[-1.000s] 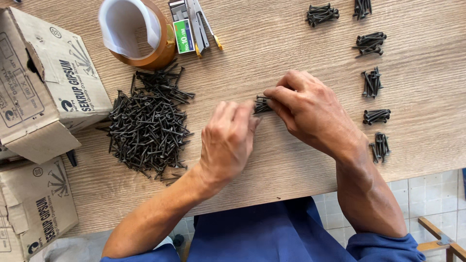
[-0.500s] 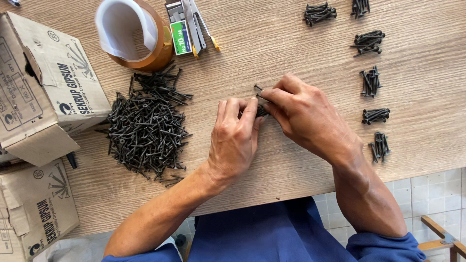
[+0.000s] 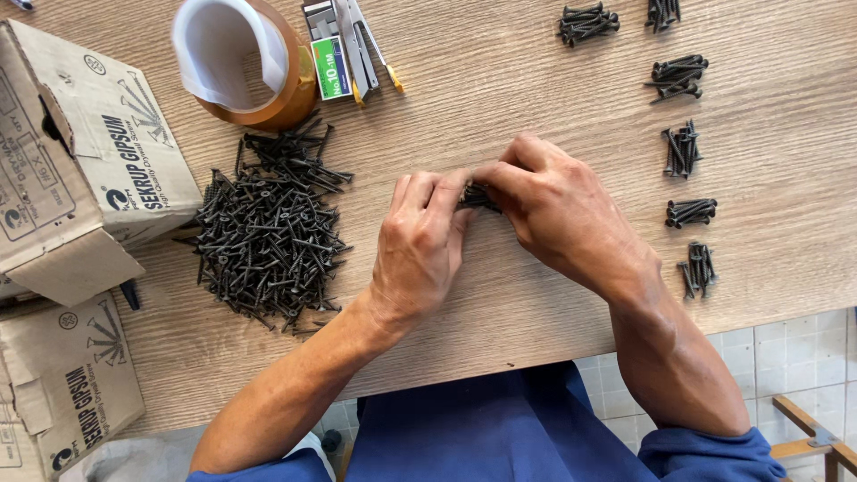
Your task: The person sorts a large pile of dark-colored screws on a wooden table, picking them up and arranging them into smaller, neat piles. The person uses both hands to separate and organize the screws throughout the video.
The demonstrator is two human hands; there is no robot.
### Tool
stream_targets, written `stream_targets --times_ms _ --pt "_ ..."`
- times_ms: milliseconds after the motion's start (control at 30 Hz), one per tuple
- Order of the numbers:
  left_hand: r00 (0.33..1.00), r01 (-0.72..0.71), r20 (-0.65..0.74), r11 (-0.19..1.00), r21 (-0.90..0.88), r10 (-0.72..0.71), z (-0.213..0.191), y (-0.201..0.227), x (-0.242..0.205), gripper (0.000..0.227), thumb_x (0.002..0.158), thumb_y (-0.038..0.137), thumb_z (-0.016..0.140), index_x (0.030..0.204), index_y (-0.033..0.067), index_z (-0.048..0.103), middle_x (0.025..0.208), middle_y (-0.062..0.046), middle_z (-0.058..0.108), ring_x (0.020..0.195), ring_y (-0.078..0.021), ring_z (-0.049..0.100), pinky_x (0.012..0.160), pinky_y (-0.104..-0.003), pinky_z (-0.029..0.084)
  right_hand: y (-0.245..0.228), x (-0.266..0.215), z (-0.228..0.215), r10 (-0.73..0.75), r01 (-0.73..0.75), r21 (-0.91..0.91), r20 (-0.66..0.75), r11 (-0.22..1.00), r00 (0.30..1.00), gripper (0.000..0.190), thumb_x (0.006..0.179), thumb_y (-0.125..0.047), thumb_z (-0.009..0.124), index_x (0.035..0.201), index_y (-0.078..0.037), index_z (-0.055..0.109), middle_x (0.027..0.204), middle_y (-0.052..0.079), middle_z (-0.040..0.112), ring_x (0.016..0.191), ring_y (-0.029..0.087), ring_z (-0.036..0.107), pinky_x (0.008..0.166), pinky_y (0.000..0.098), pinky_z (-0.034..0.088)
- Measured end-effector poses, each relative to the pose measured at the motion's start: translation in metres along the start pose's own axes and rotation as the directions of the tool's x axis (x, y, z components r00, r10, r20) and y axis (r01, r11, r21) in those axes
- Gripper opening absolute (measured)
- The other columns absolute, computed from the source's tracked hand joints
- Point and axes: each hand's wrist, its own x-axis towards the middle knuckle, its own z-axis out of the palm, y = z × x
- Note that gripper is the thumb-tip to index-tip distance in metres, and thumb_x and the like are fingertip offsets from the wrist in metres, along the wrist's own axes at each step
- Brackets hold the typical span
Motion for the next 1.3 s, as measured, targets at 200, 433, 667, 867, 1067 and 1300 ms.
stream_targets --times_ms 200,433,667,867,1067,1300 --pt "0.997 0.021 0.069 0.998 0.059 -0.025 0.004 -0.007 0.003 0.051 0.097 0.004 0.076 0.144 -0.0063 0.056 0.112 -0.019 0.052 0.104 -0.036 0.057 0.088 -0.048 0.058 0.005 -0.003 -0.001 0.011 -0.009 -0.03 0.05 1.0 0.999 0.026 0.105 -0.013 0.065 0.13 -0.008 0.069 0.104 0.011 0.061 0.083 0.033 0.066 0.074 0.0479 0.054" --pt "0.991 0.016 0.13 0.999 -0.049 -0.009 0.003 -0.009 0.021 0.042 0.104 0.011 0.069 0.142 -0.0014 0.059 0.108 -0.016 0.055 0.101 -0.0339 0.058 0.084 -0.046 0.056 0.015 -0.006 -0.003 0.045 -0.044 -0.012 0.056 0.999 0.997 0.033 0.1 -0.014 0.073 0.132 -0.009 0.068 0.101 0.009 0.063 0.084 0.033 0.066 0.079 0.0474 0.054" --pt "0.937 0.026 0.347 0.997 0.07 -0.049 0.031 0.003 0.083 0.029 0.104 0.007 0.061 0.132 0.0107 0.063 0.095 -0.011 0.05 0.088 -0.0295 0.055 0.059 -0.046 0.052 0.028 -0.009 -0.022 0.23 -0.246 -0.205 -0.099 0.947 0.968 0.029 0.104 -0.019 0.075 0.126 0.0 0.076 0.102 0.018 0.069 0.086 0.035 0.066 0.08 0.0504 0.055" --pt "0.933 -0.045 0.357 0.999 0.023 0.034 0.068 0.004 0.127 0.015 0.101 0.007 0.062 0.115 0.0095 0.067 0.093 -0.01 0.05 0.086 -0.0304 0.058 0.054 -0.047 0.054 0.047 -0.012 -0.029 0.295 -0.361 -0.191 -0.302 0.913 0.906 0.021 0.106 -0.01 0.076 0.119 0.005 0.078 0.1 0.022 0.066 0.083 0.037 0.065 0.074 0.05 0.054" --pt "0.979 -0.05 0.192 0.995 -0.084 0.066 0.086 0.0 0.136 0.034 0.093 -0.002 0.064 0.126 0.0038 0.063 0.102 -0.014 0.061 0.084 -0.0358 0.067 0.068 -0.048 0.058 0.058 -0.011 -0.029 0.274 -0.363 -0.169 -0.396 0.916 0.876 0.022 0.105 -0.008 0.075 0.122 0.006 0.077 0.105 0.024 0.062 0.091 0.041 0.064 0.082 0.0512 0.052" --pt "0.989 -0.064 0.125 0.992 -0.108 0.077 0.093 -0.009 0.133 0.044 0.083 -0.001 0.076 0.125 0.0042 0.064 0.116 -0.015 0.066 0.103 -0.039 0.071 0.089 -0.047 0.059 0.058 -0.01 -0.029 0.274 -0.374 -0.18 -0.417 0.91 0.867 0.017 0.106 -0.01 0.076 0.119 0.001 0.077 0.105 0.023 0.061 0.093 0.041 0.063 0.085 0.0504 0.051"
